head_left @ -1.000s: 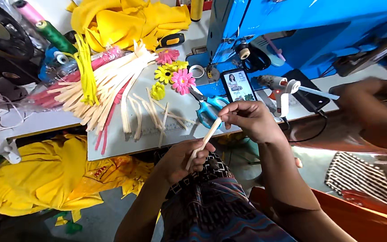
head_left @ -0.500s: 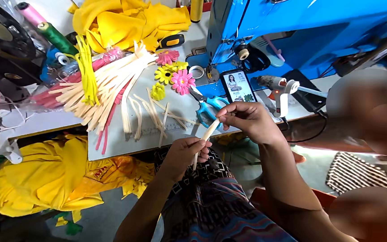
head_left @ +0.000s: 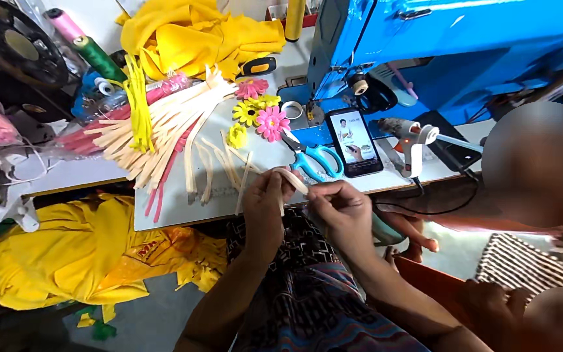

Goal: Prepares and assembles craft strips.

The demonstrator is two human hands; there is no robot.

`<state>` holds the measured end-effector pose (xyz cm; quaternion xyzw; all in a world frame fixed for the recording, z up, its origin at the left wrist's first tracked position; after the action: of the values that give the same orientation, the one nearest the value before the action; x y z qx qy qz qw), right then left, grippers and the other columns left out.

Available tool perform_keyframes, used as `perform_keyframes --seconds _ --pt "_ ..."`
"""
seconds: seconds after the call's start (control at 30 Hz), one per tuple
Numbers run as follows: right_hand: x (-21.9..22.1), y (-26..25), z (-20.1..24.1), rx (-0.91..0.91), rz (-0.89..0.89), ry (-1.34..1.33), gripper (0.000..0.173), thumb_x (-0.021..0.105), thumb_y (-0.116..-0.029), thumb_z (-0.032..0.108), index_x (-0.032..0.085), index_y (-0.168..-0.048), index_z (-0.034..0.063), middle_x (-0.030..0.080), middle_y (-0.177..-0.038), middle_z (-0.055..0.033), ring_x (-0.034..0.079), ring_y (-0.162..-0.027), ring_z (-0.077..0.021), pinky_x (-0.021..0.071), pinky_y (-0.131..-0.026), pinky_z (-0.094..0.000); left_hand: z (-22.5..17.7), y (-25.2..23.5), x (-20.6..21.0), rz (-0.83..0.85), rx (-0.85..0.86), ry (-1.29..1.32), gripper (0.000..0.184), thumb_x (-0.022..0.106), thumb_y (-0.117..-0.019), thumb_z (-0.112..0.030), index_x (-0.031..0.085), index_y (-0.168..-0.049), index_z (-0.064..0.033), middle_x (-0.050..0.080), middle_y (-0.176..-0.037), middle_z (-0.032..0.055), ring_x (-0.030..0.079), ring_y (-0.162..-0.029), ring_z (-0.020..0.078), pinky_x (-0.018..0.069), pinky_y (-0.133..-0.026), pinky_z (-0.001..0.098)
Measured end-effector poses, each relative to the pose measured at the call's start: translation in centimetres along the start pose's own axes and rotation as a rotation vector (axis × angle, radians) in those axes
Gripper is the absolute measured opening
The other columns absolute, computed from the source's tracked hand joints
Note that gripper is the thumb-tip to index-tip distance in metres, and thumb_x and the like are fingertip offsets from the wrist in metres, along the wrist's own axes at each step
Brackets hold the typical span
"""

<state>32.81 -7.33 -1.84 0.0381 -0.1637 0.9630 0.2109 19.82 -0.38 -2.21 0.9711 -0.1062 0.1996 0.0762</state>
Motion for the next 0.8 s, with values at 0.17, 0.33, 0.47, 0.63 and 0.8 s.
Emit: perform_keyframes --seconds 0.17,0.33,0.47,0.63,0.8 --pt "1.5 1.3 -3.9 0.403 -0.034 -0.3 0.016 0.063 -0.0901 -0.007 0.071 -0.089 0.0061 0.073 -0.08 -0.0037 0.07 -0.072 -0.009 0.06 -0.074 -0.0267 0.8 0.1 1.2 -0.04 -0.143 0.191 0.027 0.036 -0.1115 -0.013 0.061 -0.118 -0.0048 0.075 -0.111 0.0082 0.074 -0.102 0.0167 0.059 -0.09 0.031" --pt "1.7 0.8 -4.3 0.597 0.046 -0.388 0.014 0.062 -0.0927 -0.007 0.071 -0.089 0.0021 0.073 -0.081 -0.0066 0.07 -0.073 -0.0114 0.0612 -0.077 -0.0285 0.8 -0.3 1.0 -0.012 -0.173 0.155 0.026 0.036 -0.1116 -0.015 0.061 -0.116 -0.0088 0.074 -0.097 0.0024 0.073 -0.09 0.0113 0.059 -0.083 0.0277" --pt "1.6 0.6 -4.2 0.635 0.086 -0.416 0.016 0.06 -0.0939 -0.006 0.072 -0.088 0.003 0.074 -0.083 -0.0083 0.07 -0.074 -0.0111 0.0606 -0.076 -0.0265 0.9 -0.6 0.7 0.015 -0.159 0.14 0.028 0.036 -0.1114 -0.015 0.062 -0.116 -0.008 0.075 -0.1 0.0039 0.073 -0.091 0.0121 0.059 -0.084 0.0279" --pt "0.9 0.4 -4.3 0.654 0.089 -0.432 0.018 0.058 -0.0958 -0.003 0.071 -0.086 0.0051 0.073 -0.084 -0.0071 0.068 -0.071 -0.0089 0.0588 -0.073 -0.0238 0.7 -0.8 0.2 0.002 -0.129 0.099 0.03 0.036 -0.1105 -0.013 0.063 -0.12 -0.0034 0.075 -0.104 0.0071 0.073 -0.095 0.0135 0.0587 -0.086 0.0287" --pt "-0.3 -0.5 -3.6 0.527 0.047 -0.353 0.018 0.06 -0.0932 -0.002 0.072 -0.085 0.0081 0.072 -0.078 -0.0042 0.067 -0.069 -0.0075 0.0575 -0.071 -0.0224 0.4 -0.9 0.0 0.016 -0.058 0.012 0.029 0.036 -0.11 -0.009 0.063 -0.118 -0.0016 0.075 -0.101 0.0066 0.073 -0.091 0.0139 0.0599 -0.084 0.0305"
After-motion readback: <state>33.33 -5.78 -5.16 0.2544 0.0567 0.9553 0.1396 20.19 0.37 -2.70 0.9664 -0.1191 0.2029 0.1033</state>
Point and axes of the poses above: each hand's wrist, its own y-axis away from the middle knuckle, its own x-axis out of the palm, z = x × y, the point moved 7 cm from there along -y, towards the middle knuckle
